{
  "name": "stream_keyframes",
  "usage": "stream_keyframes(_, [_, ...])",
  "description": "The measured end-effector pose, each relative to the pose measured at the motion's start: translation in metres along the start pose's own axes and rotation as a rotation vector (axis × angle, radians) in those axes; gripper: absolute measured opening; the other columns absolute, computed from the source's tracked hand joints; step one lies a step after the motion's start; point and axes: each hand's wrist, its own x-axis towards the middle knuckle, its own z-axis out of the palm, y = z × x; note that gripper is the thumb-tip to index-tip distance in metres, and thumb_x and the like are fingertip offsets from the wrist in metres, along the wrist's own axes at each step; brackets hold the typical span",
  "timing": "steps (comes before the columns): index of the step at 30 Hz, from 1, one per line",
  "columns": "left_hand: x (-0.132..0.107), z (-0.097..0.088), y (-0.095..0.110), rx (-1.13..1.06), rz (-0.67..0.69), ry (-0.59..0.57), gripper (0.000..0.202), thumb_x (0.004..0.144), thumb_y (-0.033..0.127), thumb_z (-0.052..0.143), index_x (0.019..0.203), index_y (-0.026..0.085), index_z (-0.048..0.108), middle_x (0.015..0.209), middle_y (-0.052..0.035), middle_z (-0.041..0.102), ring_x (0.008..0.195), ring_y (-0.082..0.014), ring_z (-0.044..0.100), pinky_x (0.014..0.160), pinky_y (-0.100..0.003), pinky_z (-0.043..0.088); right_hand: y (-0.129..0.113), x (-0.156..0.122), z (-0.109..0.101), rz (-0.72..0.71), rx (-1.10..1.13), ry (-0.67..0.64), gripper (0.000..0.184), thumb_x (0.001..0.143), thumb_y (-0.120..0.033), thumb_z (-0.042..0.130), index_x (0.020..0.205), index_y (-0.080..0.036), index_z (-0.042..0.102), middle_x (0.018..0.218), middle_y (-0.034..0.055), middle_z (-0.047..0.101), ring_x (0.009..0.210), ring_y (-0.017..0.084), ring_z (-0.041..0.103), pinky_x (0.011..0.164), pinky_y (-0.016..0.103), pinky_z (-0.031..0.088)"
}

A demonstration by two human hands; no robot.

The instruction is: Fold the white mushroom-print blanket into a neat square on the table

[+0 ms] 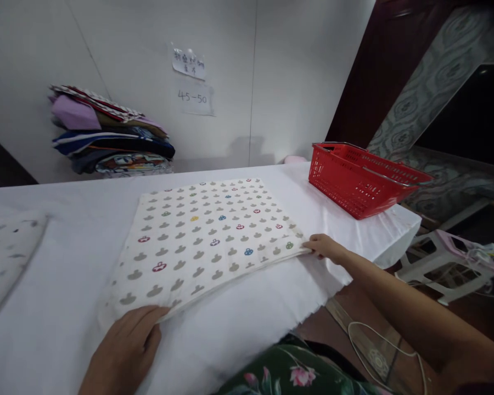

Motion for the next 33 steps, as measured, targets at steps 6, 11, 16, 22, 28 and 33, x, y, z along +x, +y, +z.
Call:
stream_keyframes(6, [0.005, -0.003, 0.012, 0.012, 0.124, -0.051, 0.023, 0.079, 0.029, 0.046, 0.093, 0.025, 0.063, 0.094, -0.0006, 0.067, 0.09, -0.0191, 0.06, 0.082, -0.033, 0.046, 0.014, 0.003, -0.015, 0.101, -0.006, 0.023, 0.018, 0.075, -0.026, 0.057, 0.065, -0.017, 0.046, 0.044, -0.0026, 0.05, 0.039, 0.009, 0.049, 0.041, 0.02, 0.038])
stream_keyframes(11, [0.01, -0.004, 0.014, 0.001, 0.101, -0.14, 0.025, 0.078, 0.029, 0.046, 0.095, 0.026, 0.063, 0.096, -0.0007, 0.066, 0.093, -0.0194, 0.06, 0.085, -0.033, 0.046, 0.033, 0.007, -0.004, -0.033, -0.337, 0.207, 0.013, 0.074, -0.025, 0.057, 0.073, -0.02, 0.045, 0.04, -0.0063, 0.047, 0.037, 0.01, 0.046, 0.041, 0.02, 0.031])
stream_keyframes(16, [0.02, -0.015, 0.024, 0.013, 0.102, -0.162, 0.026, 0.078, 0.035, 0.049, 0.098, 0.026, 0.063, 0.1, -0.0018, 0.064, 0.095, -0.0213, 0.058, 0.084, -0.034, 0.045, 0.039, -0.007, 0.0, -0.261, -0.6, 0.363, 0.017, 0.079, -0.034, 0.054, 0.085, -0.02, 0.048, 0.066, 0.0002, 0.059, 0.059, 0.014, 0.053, 0.054, 0.023, 0.033])
stream_keyframes(22, [0.066, -0.024, 0.087, -0.094, 0.192, -0.223, 0.023, 0.085, 0.034, 0.045, 0.099, 0.023, 0.059, 0.101, -0.004, 0.06, 0.093, -0.0202, 0.054, 0.08, -0.035, 0.042, 0.034, -0.025, 0.007, -0.694, -0.639, 0.427, 0.014, 0.087, -0.029, 0.043, 0.09, -0.02, 0.054, 0.096, 0.0087, 0.059, 0.092, 0.021, 0.052, 0.077, 0.031, 0.041])
stream_keyframes(28, [0.111, 0.001, 0.142, -0.195, 0.266, -0.312, 0.016, 0.086, 0.023, 0.046, 0.098, 0.02, 0.056, 0.099, -0.0047, 0.055, 0.092, -0.0185, 0.049, 0.078, -0.033, 0.039, 0.023, -0.027, 0.022, -0.997, -0.618, 0.12, 0.02, 0.088, -0.026, 0.044, 0.093, -0.023, 0.063, 0.098, 0.0069, 0.061, 0.095, 0.02, 0.052, 0.083, 0.034, 0.043])
stream_keyframes(33, [0.122, 0.019, 0.15, -0.111, 0.246, -0.319, 0.016, 0.087, 0.021, 0.043, 0.086, 0.018, 0.058, 0.091, -0.0052, 0.055, 0.085, -0.0178, 0.049, 0.075, -0.033, 0.039, 0.022, -0.022, 0.027, -0.996, -0.621, 0.096, 0.023, 0.088, -0.027, 0.046, 0.099, -0.024, 0.066, 0.097, 0.0078, 0.062, 0.092, 0.021, 0.054, 0.081, 0.036, 0.043])
